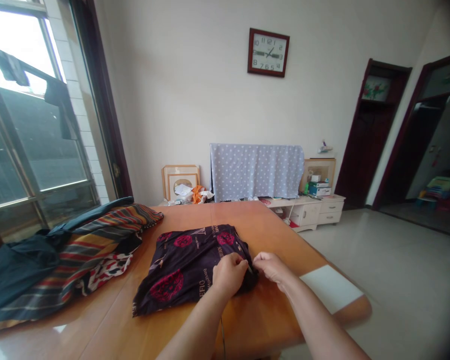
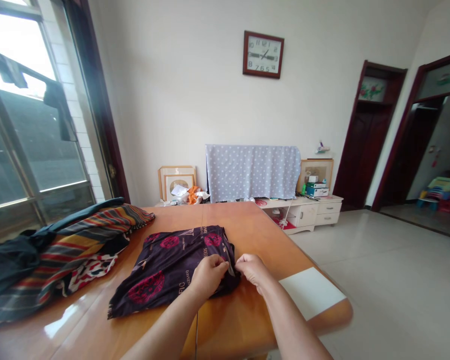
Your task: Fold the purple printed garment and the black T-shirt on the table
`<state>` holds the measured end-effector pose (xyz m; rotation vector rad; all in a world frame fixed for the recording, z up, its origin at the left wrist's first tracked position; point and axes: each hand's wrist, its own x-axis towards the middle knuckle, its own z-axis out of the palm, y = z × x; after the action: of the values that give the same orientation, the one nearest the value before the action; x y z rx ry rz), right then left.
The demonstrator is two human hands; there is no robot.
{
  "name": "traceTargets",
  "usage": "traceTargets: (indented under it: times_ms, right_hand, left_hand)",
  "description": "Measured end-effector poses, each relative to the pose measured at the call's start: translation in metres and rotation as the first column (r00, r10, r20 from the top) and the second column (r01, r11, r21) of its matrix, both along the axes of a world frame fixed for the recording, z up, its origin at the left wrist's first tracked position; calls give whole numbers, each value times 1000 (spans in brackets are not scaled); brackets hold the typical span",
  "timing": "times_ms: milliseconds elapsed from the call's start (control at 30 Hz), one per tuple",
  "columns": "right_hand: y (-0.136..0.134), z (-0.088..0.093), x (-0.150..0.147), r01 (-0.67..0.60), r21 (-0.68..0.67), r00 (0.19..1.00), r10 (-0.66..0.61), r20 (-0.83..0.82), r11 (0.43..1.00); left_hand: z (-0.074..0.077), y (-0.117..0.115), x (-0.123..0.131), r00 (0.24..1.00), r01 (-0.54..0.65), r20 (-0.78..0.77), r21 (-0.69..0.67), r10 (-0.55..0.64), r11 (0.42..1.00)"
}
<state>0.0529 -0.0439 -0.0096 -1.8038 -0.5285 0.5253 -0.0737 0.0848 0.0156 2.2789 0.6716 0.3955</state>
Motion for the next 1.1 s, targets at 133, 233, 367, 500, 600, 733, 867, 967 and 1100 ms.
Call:
traceTargets:
  times_ms: [133, 233, 367, 500, 600, 733, 867, 967, 1100]
  right_hand:
    - [-6, 6, -1, -68, 262, 967, 127, -219, 963]
    - [-12, 8, -8, -128, 379, 922, 251, -296, 917]
    - [-18, 12, -23, -264, 302, 910, 341, -238, 916]
    - [-20, 11, -33, -271, 204, 946, 299, -123, 941]
    - [-22, 3, -31, -175, 182, 979, 190, -70, 968]
    - [-25, -6, -27, -135, 121, 990, 139, -22, 983]
    - [-22, -6, -30, -77, 57, 997, 78, -1, 995]
    - [-18, -7, -31, -56, 43, 998, 55, 8, 998]
    - [-19, -13, -31, 29, 124, 998, -35, 46, 992]
  left_hand:
    - [-4, 3, 8, 996, 35, 81, -122, -25, 992]
    - [-4, 4, 10, 990, 48, 139, -195, -21, 980]
    - [-5, 1, 9, 978, 98, 205, -266, -43, 959]
    - [-10, 5, -3, 954, 192, 284, -319, -100, 928]
    - [-10, 23, -26, 929, 173, 364, -286, -60, 942]
    - [-1, 62, -72, 889, -29, 445, -174, 105, 984]
    - [4, 100, -115, 866, -269, 423, -58, 268, 961]
    - [-1, 122, -138, 842, -386, 407, -7, 355, 923]
    - [-11, 145, -165, 771, -543, 403, 13, 493, 839]
